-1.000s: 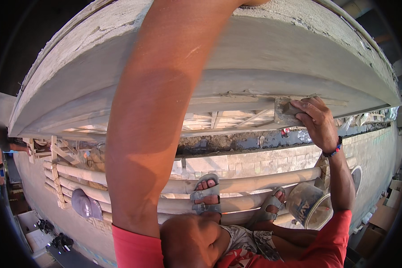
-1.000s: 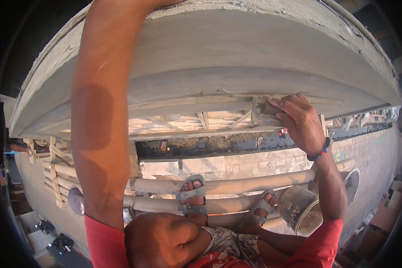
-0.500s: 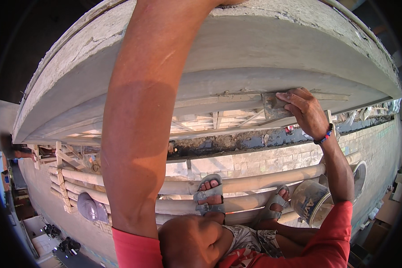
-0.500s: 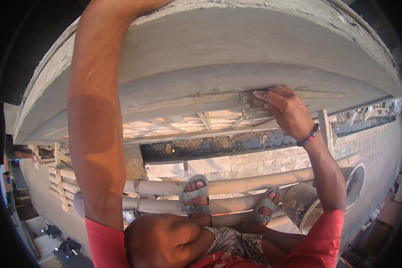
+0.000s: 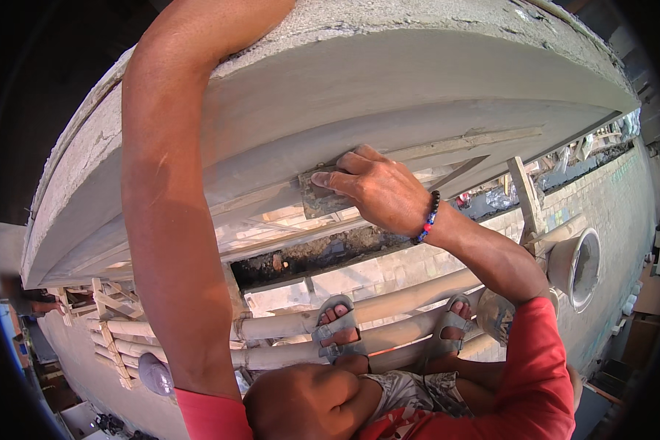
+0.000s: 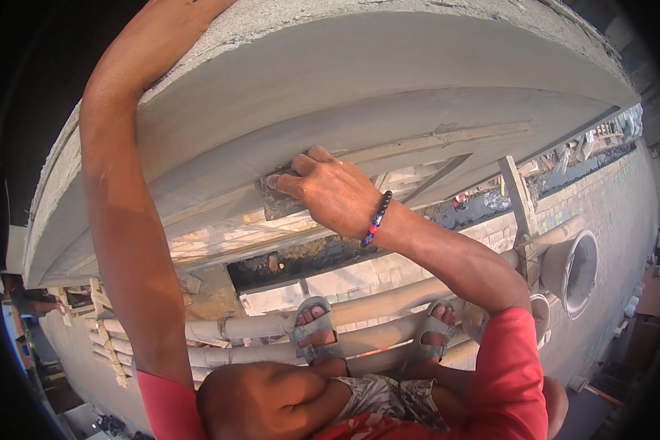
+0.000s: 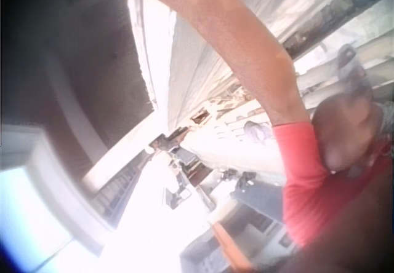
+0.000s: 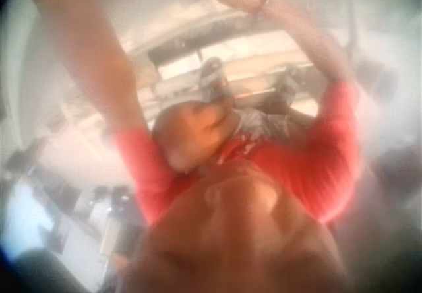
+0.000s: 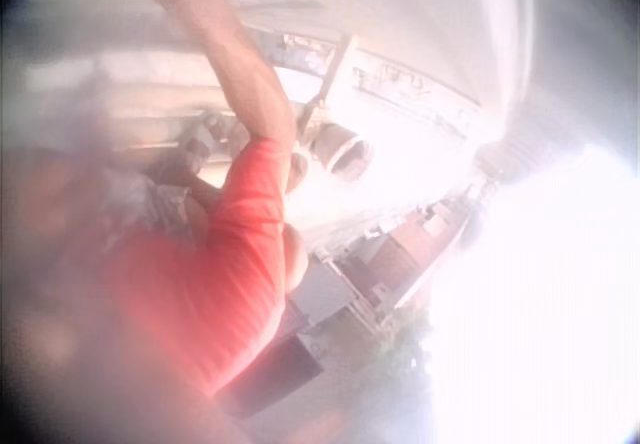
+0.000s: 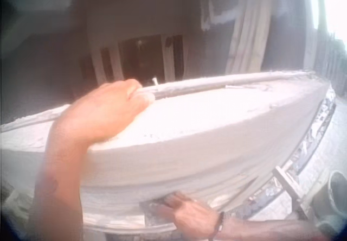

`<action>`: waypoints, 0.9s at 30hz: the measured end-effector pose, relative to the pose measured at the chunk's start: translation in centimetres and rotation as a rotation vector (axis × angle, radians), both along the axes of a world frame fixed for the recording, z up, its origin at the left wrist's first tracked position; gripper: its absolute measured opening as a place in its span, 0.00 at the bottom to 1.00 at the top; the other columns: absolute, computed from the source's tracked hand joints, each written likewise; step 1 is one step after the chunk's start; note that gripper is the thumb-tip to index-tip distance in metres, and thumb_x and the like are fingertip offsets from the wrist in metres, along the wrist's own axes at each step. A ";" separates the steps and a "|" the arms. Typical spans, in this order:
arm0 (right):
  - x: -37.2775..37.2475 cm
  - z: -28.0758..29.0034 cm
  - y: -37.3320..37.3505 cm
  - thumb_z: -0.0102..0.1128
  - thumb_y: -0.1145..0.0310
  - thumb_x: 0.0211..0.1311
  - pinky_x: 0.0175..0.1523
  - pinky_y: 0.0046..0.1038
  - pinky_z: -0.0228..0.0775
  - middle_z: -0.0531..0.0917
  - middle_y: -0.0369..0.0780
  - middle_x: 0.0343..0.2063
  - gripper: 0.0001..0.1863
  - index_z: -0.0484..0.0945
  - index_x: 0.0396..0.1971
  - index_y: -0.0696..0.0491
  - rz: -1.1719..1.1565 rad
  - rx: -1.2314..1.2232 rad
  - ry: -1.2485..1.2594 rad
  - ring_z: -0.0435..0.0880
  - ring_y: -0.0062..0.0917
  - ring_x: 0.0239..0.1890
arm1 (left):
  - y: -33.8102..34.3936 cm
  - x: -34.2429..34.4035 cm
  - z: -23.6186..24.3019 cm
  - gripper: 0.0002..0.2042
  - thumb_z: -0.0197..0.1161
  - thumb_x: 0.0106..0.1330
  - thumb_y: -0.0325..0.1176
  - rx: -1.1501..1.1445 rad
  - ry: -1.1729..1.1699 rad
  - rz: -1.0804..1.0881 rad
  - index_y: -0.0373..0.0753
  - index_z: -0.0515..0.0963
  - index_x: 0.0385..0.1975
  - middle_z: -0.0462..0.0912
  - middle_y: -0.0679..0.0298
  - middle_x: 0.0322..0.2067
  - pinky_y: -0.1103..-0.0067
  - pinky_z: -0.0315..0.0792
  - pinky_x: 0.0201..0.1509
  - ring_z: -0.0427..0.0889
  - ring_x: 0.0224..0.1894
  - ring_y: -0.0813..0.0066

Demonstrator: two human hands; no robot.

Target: The person applies and smooths plaster onto a curved architectural element using a trowel. They repeatedly scoop plaster from a bucket and spread it evenly across the surface, working methodically along the curved structure.

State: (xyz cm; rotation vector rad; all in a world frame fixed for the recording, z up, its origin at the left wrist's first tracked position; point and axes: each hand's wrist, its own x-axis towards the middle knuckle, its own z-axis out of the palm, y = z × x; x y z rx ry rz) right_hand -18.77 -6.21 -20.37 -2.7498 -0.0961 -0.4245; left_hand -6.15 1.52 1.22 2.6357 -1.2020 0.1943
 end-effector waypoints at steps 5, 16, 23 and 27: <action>-2.7 -0.2 -2.7 0.58 0.76 0.60 0.49 0.36 0.81 0.82 0.41 0.37 0.21 0.83 0.54 0.46 -0.131 -0.061 0.097 0.81 0.35 0.45 | -0.4 -0.3 -0.3 0.22 0.47 0.76 0.46 -0.019 -0.104 -0.006 0.35 0.78 0.54 0.80 0.52 0.53 0.66 0.71 0.61 0.80 0.54 0.62; -15.6 2.0 -19.7 0.64 0.78 0.57 0.52 0.36 0.79 0.85 0.42 0.38 0.20 0.84 0.50 0.50 -0.322 -0.059 0.184 0.83 0.37 0.43 | -0.2 9.9 -4.0 0.42 0.49 0.61 0.76 -0.149 -0.119 -0.070 0.48 0.74 0.65 0.77 0.52 0.62 0.53 0.64 0.68 0.74 0.65 0.53; -19.6 4.4 -23.9 0.64 0.79 0.56 0.49 0.35 0.77 0.84 0.44 0.36 0.20 0.84 0.50 0.53 -0.618 -0.021 0.284 0.83 0.38 0.39 | -0.9 7.7 -3.2 0.41 0.48 0.62 0.74 -0.156 -0.097 -0.126 0.46 0.75 0.63 0.79 0.51 0.58 0.56 0.66 0.66 0.76 0.63 0.52; -18.4 4.6 -20.6 0.64 0.77 0.57 0.48 0.37 0.77 0.84 0.43 0.33 0.18 0.85 0.49 0.53 -0.347 0.011 0.149 0.83 0.39 0.38 | -0.8 7.3 -3.1 0.33 0.50 0.69 0.65 -0.126 -0.086 -0.105 0.46 0.76 0.62 0.80 0.52 0.57 0.59 0.71 0.62 0.79 0.60 0.54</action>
